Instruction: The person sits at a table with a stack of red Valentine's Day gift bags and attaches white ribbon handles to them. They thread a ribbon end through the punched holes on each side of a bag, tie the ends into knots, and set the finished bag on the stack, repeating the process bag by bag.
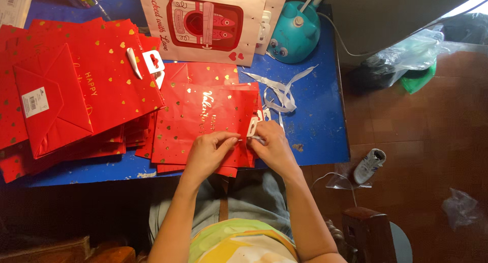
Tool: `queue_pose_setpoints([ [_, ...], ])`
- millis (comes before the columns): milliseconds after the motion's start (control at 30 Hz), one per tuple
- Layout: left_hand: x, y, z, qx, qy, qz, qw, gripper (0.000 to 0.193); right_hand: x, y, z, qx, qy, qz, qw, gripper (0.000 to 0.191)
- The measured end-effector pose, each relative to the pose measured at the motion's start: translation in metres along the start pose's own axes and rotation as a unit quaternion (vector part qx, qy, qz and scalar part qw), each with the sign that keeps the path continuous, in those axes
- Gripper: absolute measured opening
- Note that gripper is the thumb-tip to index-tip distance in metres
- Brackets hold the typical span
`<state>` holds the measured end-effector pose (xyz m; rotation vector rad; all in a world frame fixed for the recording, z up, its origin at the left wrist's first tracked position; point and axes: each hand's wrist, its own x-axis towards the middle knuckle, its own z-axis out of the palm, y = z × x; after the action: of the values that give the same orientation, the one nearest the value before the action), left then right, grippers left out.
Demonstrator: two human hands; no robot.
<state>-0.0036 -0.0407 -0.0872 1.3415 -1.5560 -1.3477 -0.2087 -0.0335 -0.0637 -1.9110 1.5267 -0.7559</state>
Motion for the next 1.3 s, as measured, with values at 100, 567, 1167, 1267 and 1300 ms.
queue_pose_setpoints([
  [100,-0.002,0.005,0.002,-0.005,0.012,0.019,1.000,0.021,-0.003,0.006,0.006,0.020,0.019,-0.021,0.999,0.015],
  [567,0.002,-0.010,0.010,-0.253,0.088,-0.010,0.963,0.012,-0.003,0.014,0.009,0.020,-0.001,-0.018,1.000,0.016],
  [1167,0.003,-0.001,0.016,-0.152,0.113,-0.014,0.982,0.019,-0.006,0.006,0.008,0.045,0.005,-0.036,0.998,0.028],
  [1267,-0.002,0.004,0.013,-0.046,0.078,0.019,0.996,0.019,-0.006,0.006,0.008,0.058,0.010,-0.040,0.997,0.029],
  [1300,-0.002,0.006,0.013,-0.014,0.071,0.017,0.997,0.022,-0.007,0.007,0.008,0.059,0.009,-0.037,0.998,0.029],
])
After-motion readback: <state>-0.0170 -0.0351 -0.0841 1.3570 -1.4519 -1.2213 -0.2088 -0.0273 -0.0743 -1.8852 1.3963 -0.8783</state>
